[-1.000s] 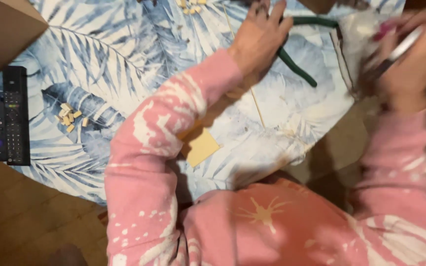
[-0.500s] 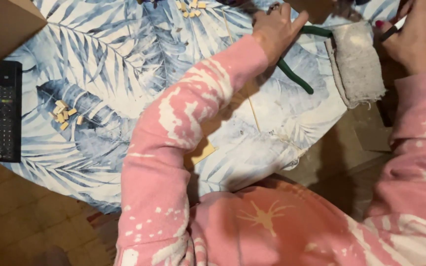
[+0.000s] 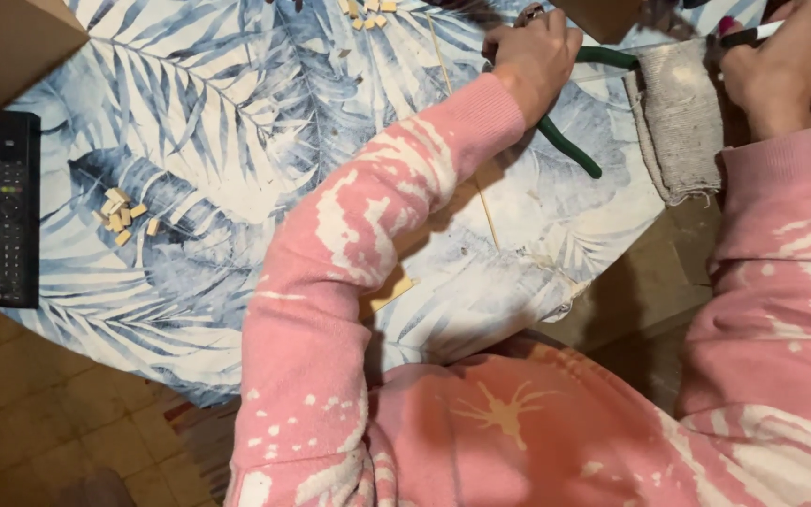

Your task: The person is marking, measuring, and cutting wooden pieces to customize or repair a decorative box.

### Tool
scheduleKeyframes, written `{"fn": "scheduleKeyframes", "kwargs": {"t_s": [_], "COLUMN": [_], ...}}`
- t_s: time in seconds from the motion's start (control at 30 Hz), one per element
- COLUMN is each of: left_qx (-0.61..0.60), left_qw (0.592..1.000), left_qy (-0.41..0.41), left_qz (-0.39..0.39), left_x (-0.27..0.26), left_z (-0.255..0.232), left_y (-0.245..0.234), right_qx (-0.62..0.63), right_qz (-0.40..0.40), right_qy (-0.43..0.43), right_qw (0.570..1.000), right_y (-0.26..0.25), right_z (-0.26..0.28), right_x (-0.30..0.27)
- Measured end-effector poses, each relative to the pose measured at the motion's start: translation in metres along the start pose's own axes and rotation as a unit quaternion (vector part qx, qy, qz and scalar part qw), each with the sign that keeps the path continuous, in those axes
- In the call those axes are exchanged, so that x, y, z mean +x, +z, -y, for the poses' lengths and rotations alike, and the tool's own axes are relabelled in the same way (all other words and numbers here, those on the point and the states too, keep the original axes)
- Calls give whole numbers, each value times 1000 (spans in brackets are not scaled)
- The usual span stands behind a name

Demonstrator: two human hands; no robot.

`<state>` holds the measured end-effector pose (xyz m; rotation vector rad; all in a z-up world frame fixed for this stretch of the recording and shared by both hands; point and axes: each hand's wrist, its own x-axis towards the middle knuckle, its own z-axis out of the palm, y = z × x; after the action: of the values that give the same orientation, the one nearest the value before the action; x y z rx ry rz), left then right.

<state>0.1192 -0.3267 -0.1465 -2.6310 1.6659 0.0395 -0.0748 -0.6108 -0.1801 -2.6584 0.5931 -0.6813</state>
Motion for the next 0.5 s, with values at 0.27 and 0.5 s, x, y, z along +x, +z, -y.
{"fn": "scheduleKeyframes", "kwargs": {"t_s": [0.27,0.5], "left_qx": [22,-32], "left_qw": [999,999], "left_qy": [12,-1], "left_qz": [27,7], "left_x": [8,9], "left_z": [0,-1], "left_y": [5,8], "right_qx": [-71,12], "right_qz": [-27,-61], "right_qy": [-5,67], "right_qw": [997,996], "right_y": [19,35], "right_z": [-21,-83], "right_x": [-7,6]}}
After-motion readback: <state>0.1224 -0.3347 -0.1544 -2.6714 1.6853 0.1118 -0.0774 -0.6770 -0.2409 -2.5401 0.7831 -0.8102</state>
